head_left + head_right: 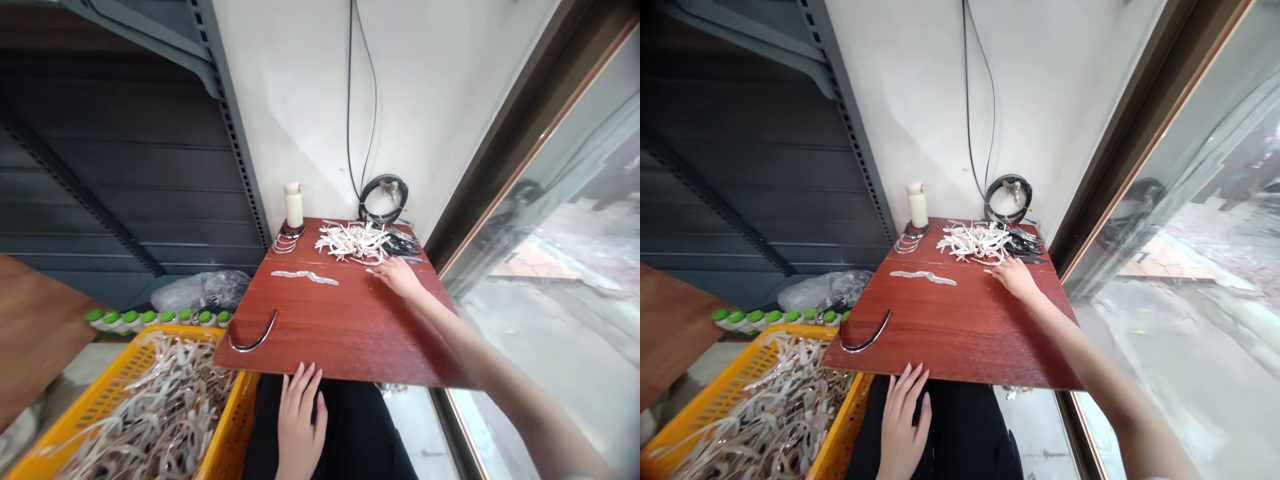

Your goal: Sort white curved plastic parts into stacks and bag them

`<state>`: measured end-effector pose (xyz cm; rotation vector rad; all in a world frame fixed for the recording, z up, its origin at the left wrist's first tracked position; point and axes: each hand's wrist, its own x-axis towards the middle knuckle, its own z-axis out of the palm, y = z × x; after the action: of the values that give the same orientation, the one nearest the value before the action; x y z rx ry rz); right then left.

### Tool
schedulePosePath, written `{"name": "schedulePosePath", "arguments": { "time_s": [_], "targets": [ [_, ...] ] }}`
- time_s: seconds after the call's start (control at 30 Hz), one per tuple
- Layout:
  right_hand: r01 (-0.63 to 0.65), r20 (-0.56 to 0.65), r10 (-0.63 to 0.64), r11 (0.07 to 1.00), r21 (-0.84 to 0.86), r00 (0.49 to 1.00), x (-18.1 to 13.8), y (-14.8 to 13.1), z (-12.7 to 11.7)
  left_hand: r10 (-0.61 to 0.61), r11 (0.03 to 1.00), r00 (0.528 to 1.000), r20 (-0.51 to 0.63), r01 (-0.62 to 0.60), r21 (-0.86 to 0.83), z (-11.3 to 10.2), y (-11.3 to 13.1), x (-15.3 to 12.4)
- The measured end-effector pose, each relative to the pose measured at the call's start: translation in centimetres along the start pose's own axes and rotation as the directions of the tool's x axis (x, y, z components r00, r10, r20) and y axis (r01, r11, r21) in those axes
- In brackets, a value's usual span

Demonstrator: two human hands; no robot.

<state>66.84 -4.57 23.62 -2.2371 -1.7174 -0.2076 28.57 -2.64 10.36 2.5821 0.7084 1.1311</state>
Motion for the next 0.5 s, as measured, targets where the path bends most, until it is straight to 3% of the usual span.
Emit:
{"name": "schedulePosePath", "arguments": {
  "time_s": [0.1, 0.2, 0.27, 0.37, 0.43, 0.5],
  "targets": [
    [-0.067, 0.083, 0.047, 0.964, 0.257, 0.995, -1.7, -2.8, -1.3, -0.006, 1.000, 1.000, -0.003, 0.006, -0.018, 0.0, 0.2, 0.1],
    [-0.197, 0.202, 0.103, 0.825, 0.530, 0.974, -3.7, -6.8, -2.1, -0.023, 0.999, 0.999, -0.030, 0.022, -0.034, -0.3, 0.7, 0.3],
    [-0.232, 0.196, 0.133, 0.697, 0.679, 0.972, -4.6, -9.4, -2.3, -0.044, 0.998, 0.998, -0.040, 0.043, -0.039, -0.5, 1.2, 0.7],
    [-0.245, 0.172, 0.220, 0.365, 0.898, 0.960, -5.4, -12.5, -2.1, -0.069, 0.997, 0.997, -0.041, 0.066, -0.050, -0.9, 2.2, 1.6],
    [-0.264, 0.229, 0.269, 0.101, 0.959, 0.935, -5.7, -13.9, -1.6, -0.077, 0.995, 0.996, -0.054, 0.073, -0.064, -1.1, 2.9, 2.5],
    [-0.310, 0.327, 0.270, -0.106, 0.945, 0.906, -6.3, -15.1, -0.7, -0.092, 0.993, 0.993, -0.069, 0.087, -0.076, -1.1, 3.3, 3.6]
  ]
}}
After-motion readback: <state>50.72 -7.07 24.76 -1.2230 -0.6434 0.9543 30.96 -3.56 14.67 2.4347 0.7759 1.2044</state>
